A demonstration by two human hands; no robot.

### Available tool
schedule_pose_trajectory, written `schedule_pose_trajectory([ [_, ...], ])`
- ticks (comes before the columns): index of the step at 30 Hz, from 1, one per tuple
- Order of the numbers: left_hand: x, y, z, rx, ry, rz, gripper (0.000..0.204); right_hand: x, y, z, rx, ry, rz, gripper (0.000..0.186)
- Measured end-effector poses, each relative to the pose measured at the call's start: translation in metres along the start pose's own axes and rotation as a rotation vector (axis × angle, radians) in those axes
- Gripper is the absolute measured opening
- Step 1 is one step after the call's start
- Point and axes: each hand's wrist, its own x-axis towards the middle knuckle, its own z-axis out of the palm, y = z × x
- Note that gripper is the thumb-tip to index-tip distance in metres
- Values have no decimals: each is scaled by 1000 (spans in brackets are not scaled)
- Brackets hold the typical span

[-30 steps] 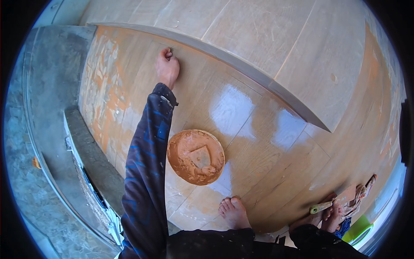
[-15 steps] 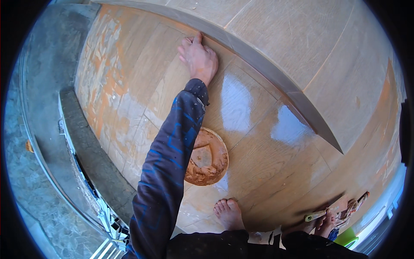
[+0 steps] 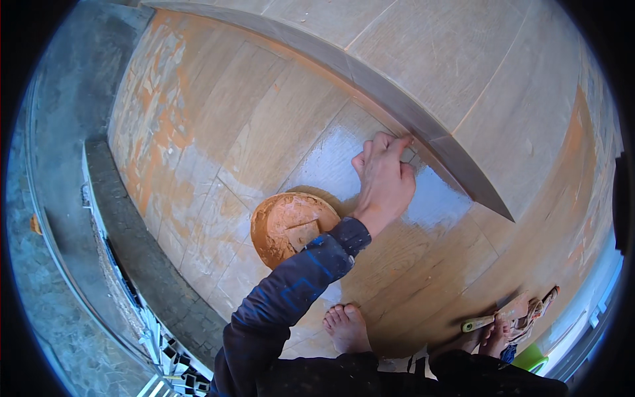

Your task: The person applies grout to floor tile joints using a small scraper and their fingers, then wipes the tiles with wet rags and rinses them in a bucket of water.

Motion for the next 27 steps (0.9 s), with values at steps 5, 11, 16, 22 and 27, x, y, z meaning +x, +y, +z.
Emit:
schedule_pose_trajectory([
  [5, 106, -81, -86, 49, 509, -93, 41, 24, 14, -10, -19, -36, 0, 19],
  [11, 191, -139, -99, 363, 499, -328, 51, 33, 14, -1, -13, 19, 25, 18],
  [16, 129, -91, -14, 465, 435, -144, 59, 43, 14, -9, -54, 12, 37, 18],
  [22, 1, 13, 86, 231, 219, 26, 73, 38, 7, -23, -46, -51, 22, 20],
  [27, -72, 88, 100, 24, -161, 53, 70, 28, -1, -23, -42, -64, 10, 24],
])
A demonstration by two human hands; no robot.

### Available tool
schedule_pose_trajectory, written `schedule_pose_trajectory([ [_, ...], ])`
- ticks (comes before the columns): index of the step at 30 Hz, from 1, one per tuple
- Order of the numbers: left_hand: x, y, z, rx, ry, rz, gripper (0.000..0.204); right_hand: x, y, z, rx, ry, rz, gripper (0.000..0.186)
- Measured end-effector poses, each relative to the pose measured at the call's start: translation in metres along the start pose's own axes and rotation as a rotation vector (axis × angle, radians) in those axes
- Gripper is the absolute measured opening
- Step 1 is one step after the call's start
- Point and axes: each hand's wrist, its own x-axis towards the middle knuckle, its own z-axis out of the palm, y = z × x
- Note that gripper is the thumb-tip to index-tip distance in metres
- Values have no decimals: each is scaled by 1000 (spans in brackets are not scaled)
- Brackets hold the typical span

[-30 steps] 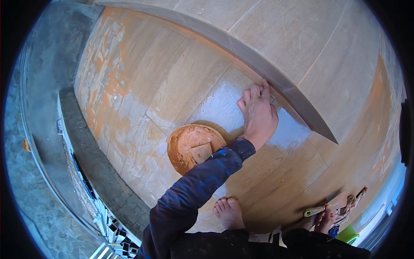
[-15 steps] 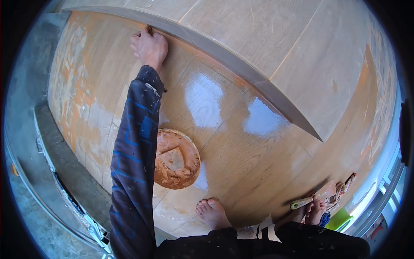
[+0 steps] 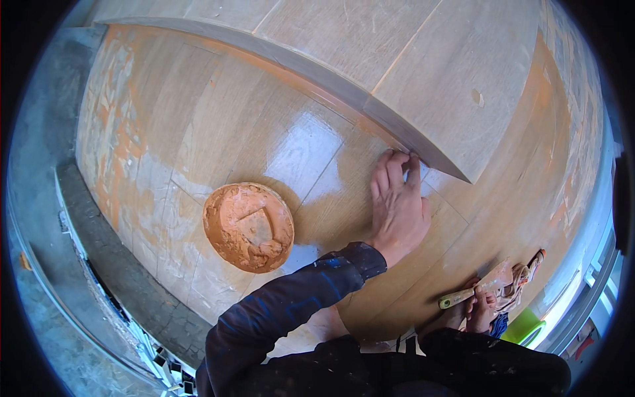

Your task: The person applies grout to floor tile joints using a small scraper and their fingers, then wipes the tiles with wet rags and rinses them in a bucket of water.

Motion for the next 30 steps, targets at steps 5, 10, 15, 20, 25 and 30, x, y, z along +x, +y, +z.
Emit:
schedule_pose_trajectory([
  [5, -64, 24, -23, -325, -266, 94, 55, -10, 0, -2, 8, -32, -13, 28],
  [10, -103, -41, -106, 139, 57, 32, 48, -9, -1, -9, -40, -26, -23, 27],
  [15, -157, -72, -126, 592, 130, -216, 43, -2, 2, -20, 26, -70, -11, 17],
  [20, -165, -79, -108, 702, -8, -170, 48, -4, 5, -27, 30, -33, 15, 17],
  [25, -179, -87, -98, 722, 23, -179, 35, -3, 7, -28, 41, -46, -2, 18],
  [30, -181, -91, -94, 681, 85, -118, 23, -3, 4, -30, 61, -41, -34, 14],
])
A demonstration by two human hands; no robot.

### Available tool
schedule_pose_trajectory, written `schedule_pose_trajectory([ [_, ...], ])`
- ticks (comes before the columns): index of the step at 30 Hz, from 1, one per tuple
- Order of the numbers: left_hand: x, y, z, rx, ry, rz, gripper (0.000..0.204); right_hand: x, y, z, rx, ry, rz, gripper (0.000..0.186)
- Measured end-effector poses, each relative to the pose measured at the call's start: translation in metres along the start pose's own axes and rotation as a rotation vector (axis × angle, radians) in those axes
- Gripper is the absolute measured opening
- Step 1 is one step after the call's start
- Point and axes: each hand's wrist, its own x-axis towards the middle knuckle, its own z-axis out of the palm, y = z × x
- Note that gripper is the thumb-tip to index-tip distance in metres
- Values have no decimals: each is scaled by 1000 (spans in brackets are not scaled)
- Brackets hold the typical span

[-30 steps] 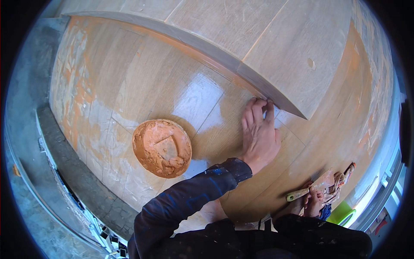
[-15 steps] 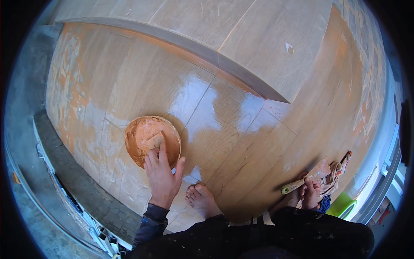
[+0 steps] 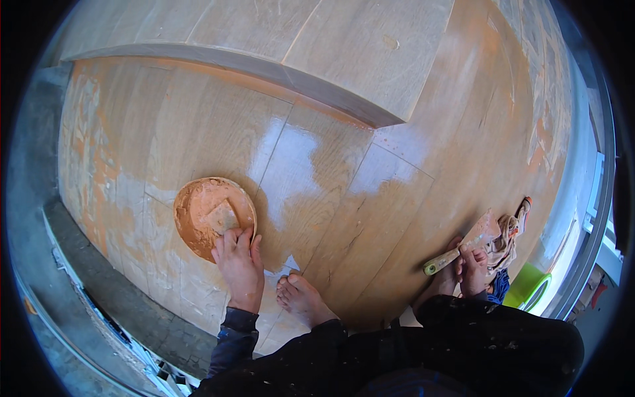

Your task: The person applies grout to floor tile joints using a small scraper and their fingers, then wipes the tiles with wet rags and rinses them in a bucket of water.

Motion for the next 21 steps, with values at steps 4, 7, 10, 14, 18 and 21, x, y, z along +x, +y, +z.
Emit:
schedule_pose_trajectory([
  [4, -2, 5, 0, -39, -5, -22, 26, 3, 1, -13, 8, -11, 6, 15],
  [7, 2, 24, -11, -80, 31, -29, 31, 5, 3, -23, 21, -21, 10, 16],
  [10, 22, 72, -30, -387, 29, -52, 33, 14, -3, -29, 31, -39, 15, 15],
  [14, 70, 185, 14, -1379, -227, -299, 23, 31, -15, -40, 46, -78, 58, 18],
  [18, 115, 271, 41, -1727, -404, -349, 20, 42, -22, -55, 52, -143, 92, 19],
  [21, 126, 307, 62, -1785, -326, -293, 22, 44, -23, -74, 46, -190, 100, 19],
])
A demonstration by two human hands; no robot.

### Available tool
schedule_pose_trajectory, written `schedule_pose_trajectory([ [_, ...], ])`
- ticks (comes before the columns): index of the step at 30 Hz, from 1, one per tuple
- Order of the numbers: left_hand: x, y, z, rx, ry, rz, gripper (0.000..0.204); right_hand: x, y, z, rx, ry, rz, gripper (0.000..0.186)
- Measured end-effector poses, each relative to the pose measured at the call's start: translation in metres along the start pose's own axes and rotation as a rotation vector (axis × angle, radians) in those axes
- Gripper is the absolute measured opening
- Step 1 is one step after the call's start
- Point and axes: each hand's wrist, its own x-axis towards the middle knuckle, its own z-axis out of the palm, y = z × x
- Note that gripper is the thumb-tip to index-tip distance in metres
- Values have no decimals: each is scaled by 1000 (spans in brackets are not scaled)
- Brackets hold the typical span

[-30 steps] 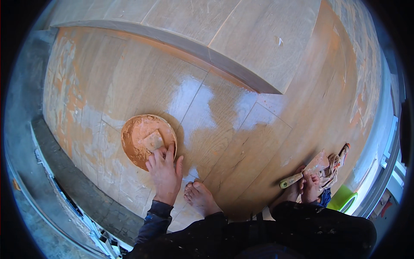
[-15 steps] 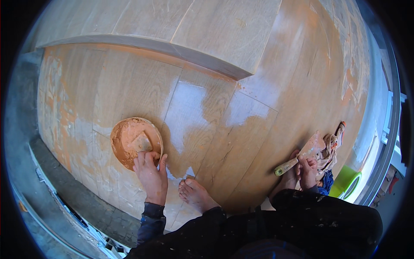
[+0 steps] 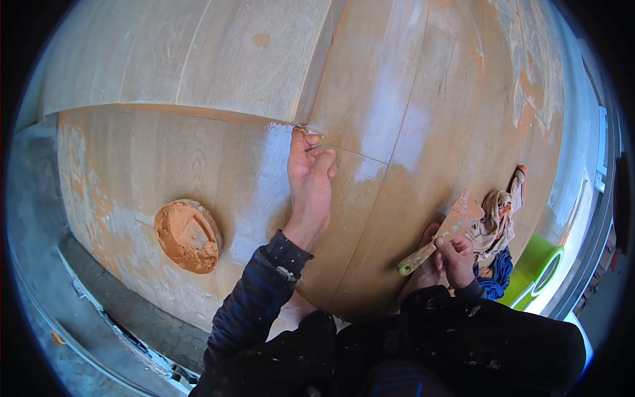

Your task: The person applies grout to floor tile joints using a small scraper and their fingers, then wipes the tiles with wet rags and rinses them in a bucket of water.

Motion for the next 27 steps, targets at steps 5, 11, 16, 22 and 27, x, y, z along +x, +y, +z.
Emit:
schedule_pose_trajectory([
  [5, 15, -27, 59, -29, 98, 77, 41, 7, -9, -25, 19, -100, 8, 15],
  [11, 24, -24, 97, -131, 292, 64, 62, 9, -16, -29, 40, -230, 43, 10],
  [16, 33, -26, 104, -180, 378, 51, 74, -2, -24, -22, 1, -242, 30, 13],
  [22, 27, -13, 121, -289, 78, 23, 70, -29, -7, -19, -8, -191, 0, 12],
  [27, -26, -2, 114, -214, 19, 7, 60, -46, 7, 6, 16, -203, 20, 10],
])
